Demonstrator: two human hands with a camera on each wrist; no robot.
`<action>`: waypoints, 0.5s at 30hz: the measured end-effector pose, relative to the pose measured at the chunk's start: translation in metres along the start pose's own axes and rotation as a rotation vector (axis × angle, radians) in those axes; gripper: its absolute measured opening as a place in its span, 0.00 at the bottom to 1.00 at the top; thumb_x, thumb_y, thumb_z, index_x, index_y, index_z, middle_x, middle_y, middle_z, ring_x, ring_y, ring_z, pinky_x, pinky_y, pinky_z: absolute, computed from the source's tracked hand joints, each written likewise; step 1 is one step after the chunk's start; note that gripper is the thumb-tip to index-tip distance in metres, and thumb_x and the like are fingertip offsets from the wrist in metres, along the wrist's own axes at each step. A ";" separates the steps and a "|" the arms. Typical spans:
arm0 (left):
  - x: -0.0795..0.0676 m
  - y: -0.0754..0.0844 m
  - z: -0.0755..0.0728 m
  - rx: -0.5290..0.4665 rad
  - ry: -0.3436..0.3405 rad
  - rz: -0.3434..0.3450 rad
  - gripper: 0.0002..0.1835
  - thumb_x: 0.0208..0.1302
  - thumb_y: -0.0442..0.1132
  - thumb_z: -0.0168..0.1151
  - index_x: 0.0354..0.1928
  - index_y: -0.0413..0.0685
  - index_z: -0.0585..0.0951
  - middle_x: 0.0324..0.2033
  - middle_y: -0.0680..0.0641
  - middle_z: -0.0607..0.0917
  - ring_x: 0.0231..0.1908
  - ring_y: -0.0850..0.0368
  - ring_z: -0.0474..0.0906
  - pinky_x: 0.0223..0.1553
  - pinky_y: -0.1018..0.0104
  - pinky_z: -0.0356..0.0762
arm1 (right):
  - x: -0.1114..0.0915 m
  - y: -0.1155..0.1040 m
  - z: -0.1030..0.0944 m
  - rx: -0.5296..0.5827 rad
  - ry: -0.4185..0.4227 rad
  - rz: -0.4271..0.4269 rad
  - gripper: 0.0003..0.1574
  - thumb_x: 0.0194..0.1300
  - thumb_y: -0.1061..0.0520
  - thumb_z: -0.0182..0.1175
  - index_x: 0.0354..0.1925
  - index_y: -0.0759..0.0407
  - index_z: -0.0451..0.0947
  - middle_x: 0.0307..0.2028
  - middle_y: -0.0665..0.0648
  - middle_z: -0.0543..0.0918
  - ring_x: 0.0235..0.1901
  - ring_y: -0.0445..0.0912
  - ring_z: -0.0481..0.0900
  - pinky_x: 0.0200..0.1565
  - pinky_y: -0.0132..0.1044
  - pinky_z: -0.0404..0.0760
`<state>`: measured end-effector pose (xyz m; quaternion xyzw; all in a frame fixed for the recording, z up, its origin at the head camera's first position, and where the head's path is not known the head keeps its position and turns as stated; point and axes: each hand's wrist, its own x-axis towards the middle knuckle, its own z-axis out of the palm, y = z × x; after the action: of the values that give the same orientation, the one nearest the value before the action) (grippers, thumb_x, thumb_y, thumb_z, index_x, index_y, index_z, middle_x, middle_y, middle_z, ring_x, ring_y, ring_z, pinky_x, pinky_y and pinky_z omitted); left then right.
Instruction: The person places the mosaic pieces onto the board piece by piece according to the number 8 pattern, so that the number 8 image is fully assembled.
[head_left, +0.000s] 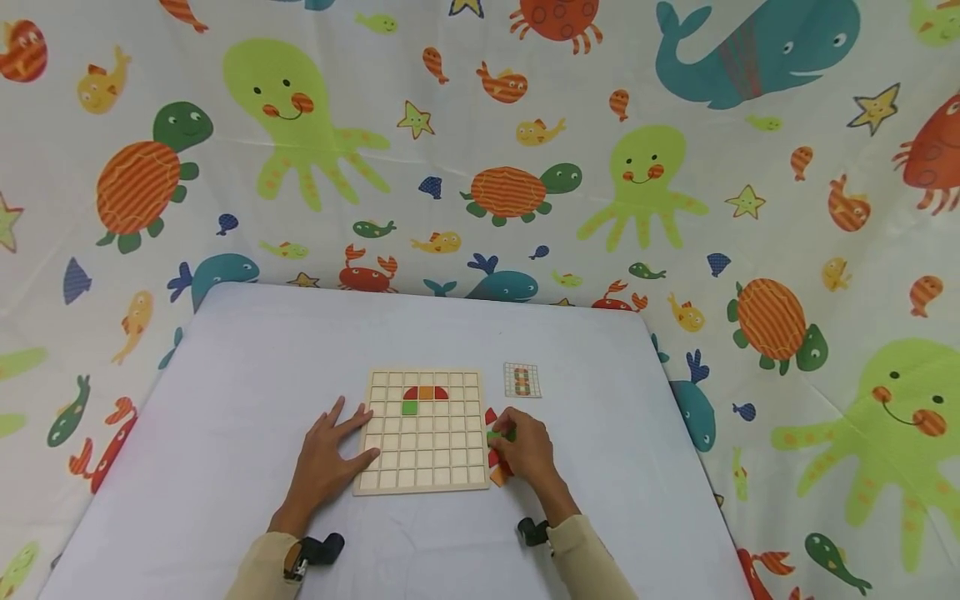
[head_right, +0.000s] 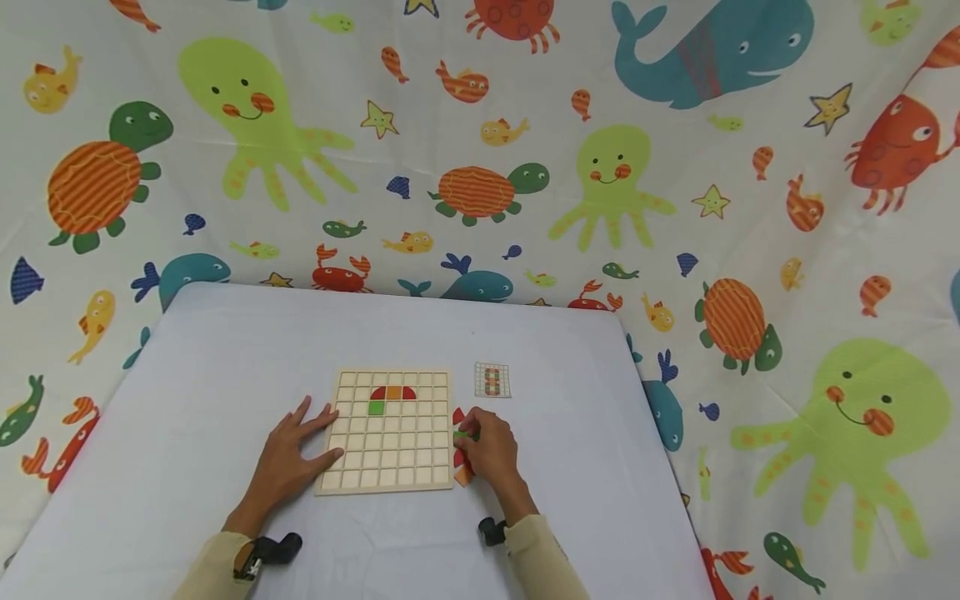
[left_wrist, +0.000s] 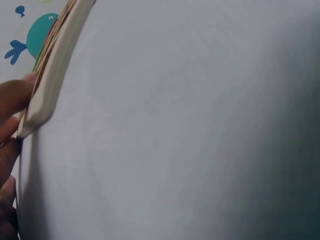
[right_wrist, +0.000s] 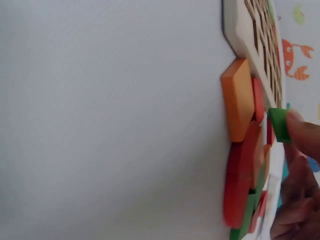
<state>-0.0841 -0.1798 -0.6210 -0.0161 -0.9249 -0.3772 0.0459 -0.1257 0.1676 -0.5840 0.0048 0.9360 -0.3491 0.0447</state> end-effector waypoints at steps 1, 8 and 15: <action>0.000 0.001 0.000 0.001 0.000 0.002 0.39 0.57 0.50 0.81 0.71 0.48 0.80 0.79 0.27 0.63 0.78 0.22 0.58 0.77 0.24 0.53 | 0.000 -0.001 0.000 0.032 0.018 -0.001 0.12 0.62 0.56 0.78 0.36 0.45 0.82 0.32 0.46 0.83 0.30 0.42 0.76 0.31 0.35 0.74; 0.002 0.001 0.000 0.013 0.015 0.024 0.38 0.57 0.50 0.81 0.70 0.47 0.81 0.78 0.27 0.65 0.78 0.24 0.59 0.78 0.27 0.53 | 0.013 -0.020 0.003 0.230 0.111 -0.072 0.07 0.62 0.56 0.78 0.35 0.47 0.88 0.32 0.48 0.87 0.27 0.43 0.76 0.28 0.31 0.75; 0.001 0.001 0.001 0.010 0.016 0.017 0.38 0.56 0.49 0.81 0.69 0.46 0.81 0.77 0.27 0.66 0.77 0.23 0.60 0.76 0.26 0.55 | 0.029 -0.041 0.028 0.269 0.056 -0.087 0.04 0.64 0.54 0.77 0.36 0.48 0.90 0.31 0.48 0.89 0.26 0.41 0.74 0.28 0.31 0.73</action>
<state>-0.0848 -0.1782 -0.6209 -0.0205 -0.9261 -0.3725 0.0567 -0.1538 0.1178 -0.5812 -0.0199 0.8809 -0.4729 0.0022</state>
